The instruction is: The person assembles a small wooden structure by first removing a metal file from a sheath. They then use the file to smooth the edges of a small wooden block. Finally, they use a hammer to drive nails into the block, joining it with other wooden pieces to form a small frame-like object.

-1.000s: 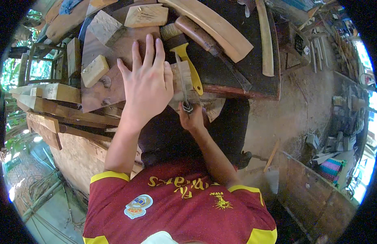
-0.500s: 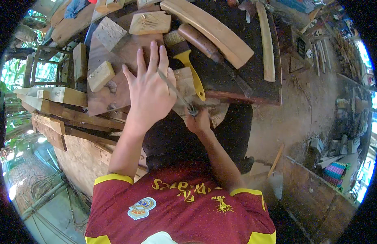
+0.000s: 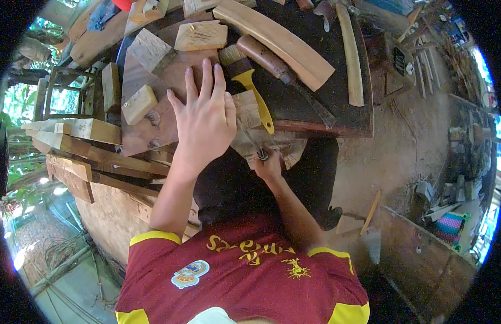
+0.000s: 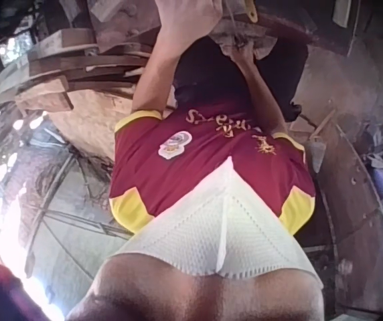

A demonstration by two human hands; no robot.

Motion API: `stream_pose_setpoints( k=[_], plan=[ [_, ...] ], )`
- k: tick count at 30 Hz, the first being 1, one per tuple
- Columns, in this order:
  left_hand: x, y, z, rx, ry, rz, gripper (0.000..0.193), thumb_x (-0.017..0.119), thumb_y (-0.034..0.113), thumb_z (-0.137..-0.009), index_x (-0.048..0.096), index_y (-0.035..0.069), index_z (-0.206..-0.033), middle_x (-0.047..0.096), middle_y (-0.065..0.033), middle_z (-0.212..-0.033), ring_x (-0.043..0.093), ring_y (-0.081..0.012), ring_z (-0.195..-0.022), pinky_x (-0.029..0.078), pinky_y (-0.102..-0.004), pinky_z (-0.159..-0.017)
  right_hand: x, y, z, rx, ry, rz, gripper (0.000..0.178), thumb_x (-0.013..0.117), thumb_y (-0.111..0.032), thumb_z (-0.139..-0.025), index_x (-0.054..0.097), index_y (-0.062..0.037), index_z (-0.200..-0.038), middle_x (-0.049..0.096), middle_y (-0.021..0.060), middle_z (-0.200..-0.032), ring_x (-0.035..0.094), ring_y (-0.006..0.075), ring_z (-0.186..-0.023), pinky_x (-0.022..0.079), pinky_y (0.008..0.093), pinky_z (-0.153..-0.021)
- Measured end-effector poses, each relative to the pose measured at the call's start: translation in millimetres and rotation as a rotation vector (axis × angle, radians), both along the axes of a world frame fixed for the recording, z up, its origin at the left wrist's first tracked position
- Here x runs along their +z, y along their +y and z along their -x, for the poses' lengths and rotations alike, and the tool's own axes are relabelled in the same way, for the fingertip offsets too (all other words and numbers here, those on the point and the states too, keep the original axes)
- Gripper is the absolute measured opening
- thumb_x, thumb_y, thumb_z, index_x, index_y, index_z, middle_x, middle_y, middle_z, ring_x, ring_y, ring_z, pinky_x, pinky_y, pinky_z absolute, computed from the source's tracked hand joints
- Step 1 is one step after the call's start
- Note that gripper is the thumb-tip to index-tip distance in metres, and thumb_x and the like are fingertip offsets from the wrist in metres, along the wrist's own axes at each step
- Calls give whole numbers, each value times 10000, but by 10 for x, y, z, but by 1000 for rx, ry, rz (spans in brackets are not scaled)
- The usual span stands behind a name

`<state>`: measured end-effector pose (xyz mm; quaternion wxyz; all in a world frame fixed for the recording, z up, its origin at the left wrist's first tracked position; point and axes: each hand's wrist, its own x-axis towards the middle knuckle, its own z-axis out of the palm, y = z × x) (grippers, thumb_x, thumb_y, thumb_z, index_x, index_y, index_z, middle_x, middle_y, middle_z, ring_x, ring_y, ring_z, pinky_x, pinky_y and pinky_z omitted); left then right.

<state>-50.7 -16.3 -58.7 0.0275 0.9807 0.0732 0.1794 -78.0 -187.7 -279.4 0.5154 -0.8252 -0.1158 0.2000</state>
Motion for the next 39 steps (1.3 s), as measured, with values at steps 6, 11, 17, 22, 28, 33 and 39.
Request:
stream_pose_setpoints(
  k=[6, 11, 17, 22, 28, 33, 39],
  plan=[
    [39, 4, 10, 13, 17, 14, 551, 490, 234, -874, 470, -60, -1339, 407, -242, -1441, 363, -486, -1316, 256, -750, -968, 759, 362, 12, -146, -143, -154, 142, 609, -116, -864, 608, 23, -836, 642, 109, -745, 610, 199, -660, 465, 354, -620],
    [22, 3, -11, 3, 10, -8, 551, 488, 232, -877, 465, -60, -1344, 408, -241, -1438, 367, -481, -1313, 259, -745, -971, 320, 141, -8, -199, -189, -198, 134, 663, -125, -851, 615, -1, -835, 654, 116, -778, 635, 246, -700, 471, 363, -635],
    [27, 6, -5, 16, 8, -13, 555, 483, 231, -881, 452, -58, -1354, 411, -237, -1437, 371, -479, -1311, 262, -744, -970, 812, 129, 17, -214, -67, -41, 177, 685, -132, -832, 653, -2, -947, 685, 169, -917, 669, 303, -899, 494, 390, -757],
    [10, 1, -5, 18, 27, -14, 553, 475, 229, -886, 447, -58, -1357, 407, -238, -1440, 367, -479, -1313, 263, -743, -969, 520, 79, 42, -185, -227, -57, 137, 645, -132, -827, 677, -14, -889, 690, 169, -827, 665, 385, -808, 507, 437, -721],
    [32, -19, 7, 11, 15, -15, 547, 471, 225, -885, 454, -60, -1352, 405, -238, -1443, 369, -481, -1313, 266, -743, -969, 528, 54, 50, -163, -82, -106, 146, 598, -128, -829, 667, -2, -858, 667, 202, -786, 654, 415, -769, 503, 426, -668],
    [7, -7, 5, 21, 17, -3, 552, 477, 228, -882, 452, -52, -1358, 399, -233, -1450, 368, -476, -1316, 262, -738, -978, 249, -101, 82, -94, -95, 5, 166, 572, -121, -838, 657, 15, -882, 657, 223, -783, 648, 428, -770, 496, 406, -659],
    [9, -28, -7, 59, -36, 52, 505, 465, 200, -897, 477, -37, -1343, 426, -214, -1438, 383, -431, -1325, 265, -726, -990, -115, -179, 61, -47, -175, 105, 206, 566, -133, -848, 637, 33, -947, 661, 248, -893, 626, 442, -862, 488, 446, -710]
  ],
)
